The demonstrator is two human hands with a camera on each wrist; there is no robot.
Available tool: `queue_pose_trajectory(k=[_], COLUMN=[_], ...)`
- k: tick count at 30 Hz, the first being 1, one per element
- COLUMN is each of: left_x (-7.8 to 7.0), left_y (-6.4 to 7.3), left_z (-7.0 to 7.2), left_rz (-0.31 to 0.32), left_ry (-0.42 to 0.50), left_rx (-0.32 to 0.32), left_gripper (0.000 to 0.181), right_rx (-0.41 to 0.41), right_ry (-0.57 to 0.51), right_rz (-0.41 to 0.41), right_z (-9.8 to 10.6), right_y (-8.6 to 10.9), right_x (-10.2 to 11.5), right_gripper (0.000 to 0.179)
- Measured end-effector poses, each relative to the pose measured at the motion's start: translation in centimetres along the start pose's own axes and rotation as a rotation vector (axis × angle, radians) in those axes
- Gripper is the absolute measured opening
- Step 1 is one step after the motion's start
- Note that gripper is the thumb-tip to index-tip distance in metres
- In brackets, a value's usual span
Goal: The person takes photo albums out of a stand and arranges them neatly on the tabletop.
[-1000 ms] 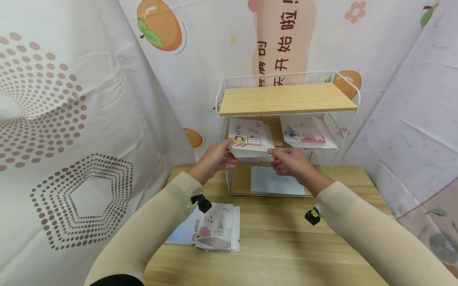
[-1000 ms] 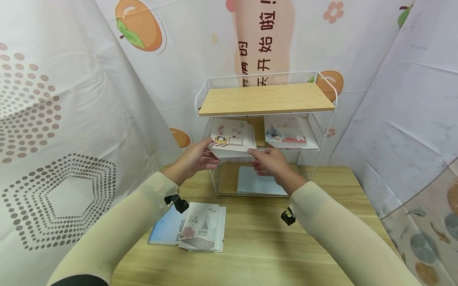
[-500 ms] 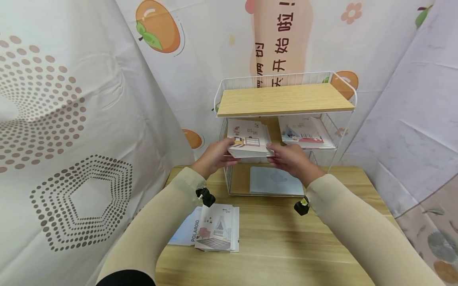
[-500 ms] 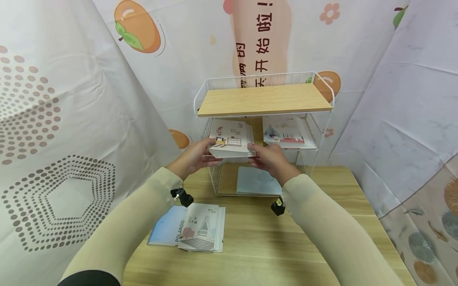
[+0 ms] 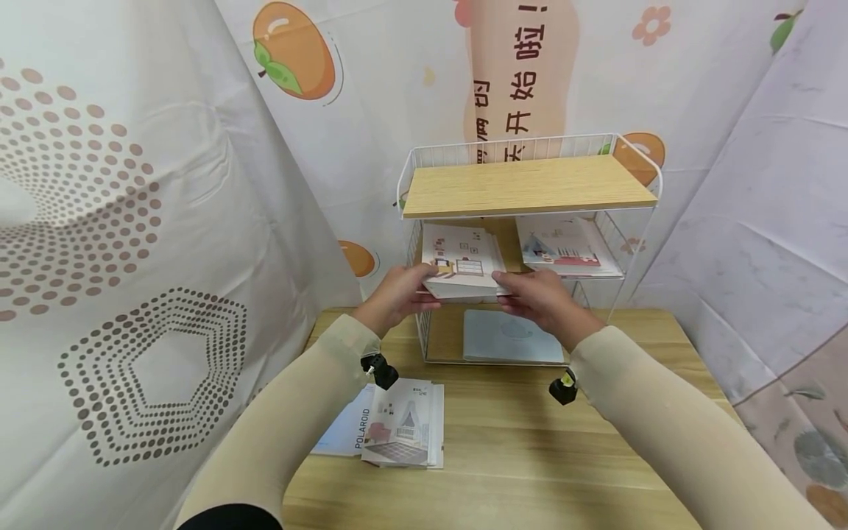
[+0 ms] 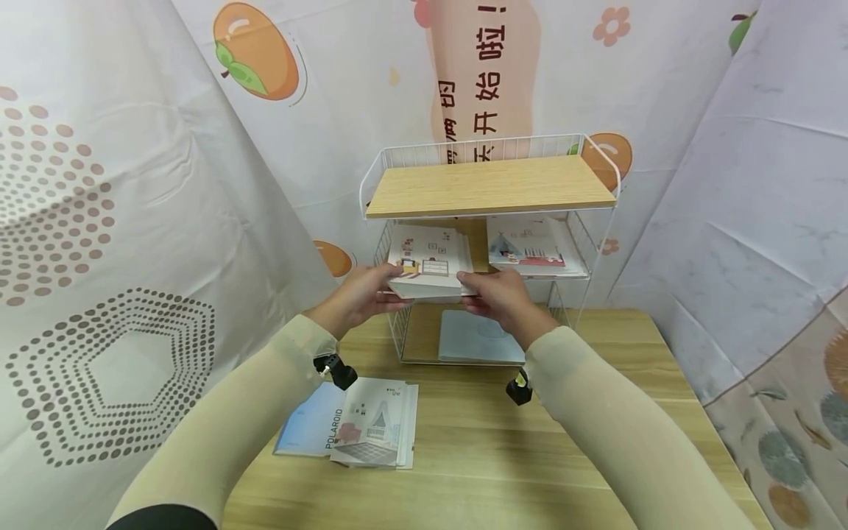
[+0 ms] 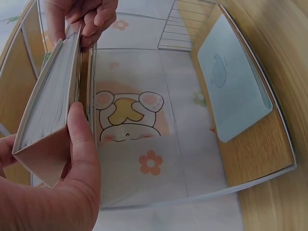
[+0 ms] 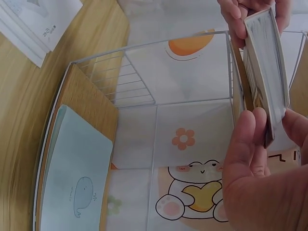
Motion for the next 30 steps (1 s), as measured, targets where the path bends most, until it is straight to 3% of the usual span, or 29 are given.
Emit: queue_pose_trajectory(k=[7,16,30], left_x=[0.0,0.4,0.8], left_y=[0.8,1.5,0.6], left_z=[-0.4,-0.4,-0.9], left_rz=[-0.024,-0.007,-0.01], left_ry=[0.0,-0.005,-0.046], left_rx=[0.019,0.027,0.029], left_gripper=[0.042,0.046,0.047], right_rx=[0.025,0.044,0.063], right_ry=[0.032,0.04,-0.023], right_rz=[-0.014,-0.031,-0.01], right_z=[0.2,0.2,-0.6], right_y=[0.6,1.0,0.2], right_x=[-0.3,-0.7,-1.0], right_gripper=[0.066,0.072,0.073])
Point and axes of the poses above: each hand's wrist, its own y-axis away from the middle knuckle, its own z-axis out of the back of the hand, x = y × z, the point moved 7 cm from there along -y, towards the middle knuckle, and after that the axes turned 5 degrees about -y, right-handed, at the moved point
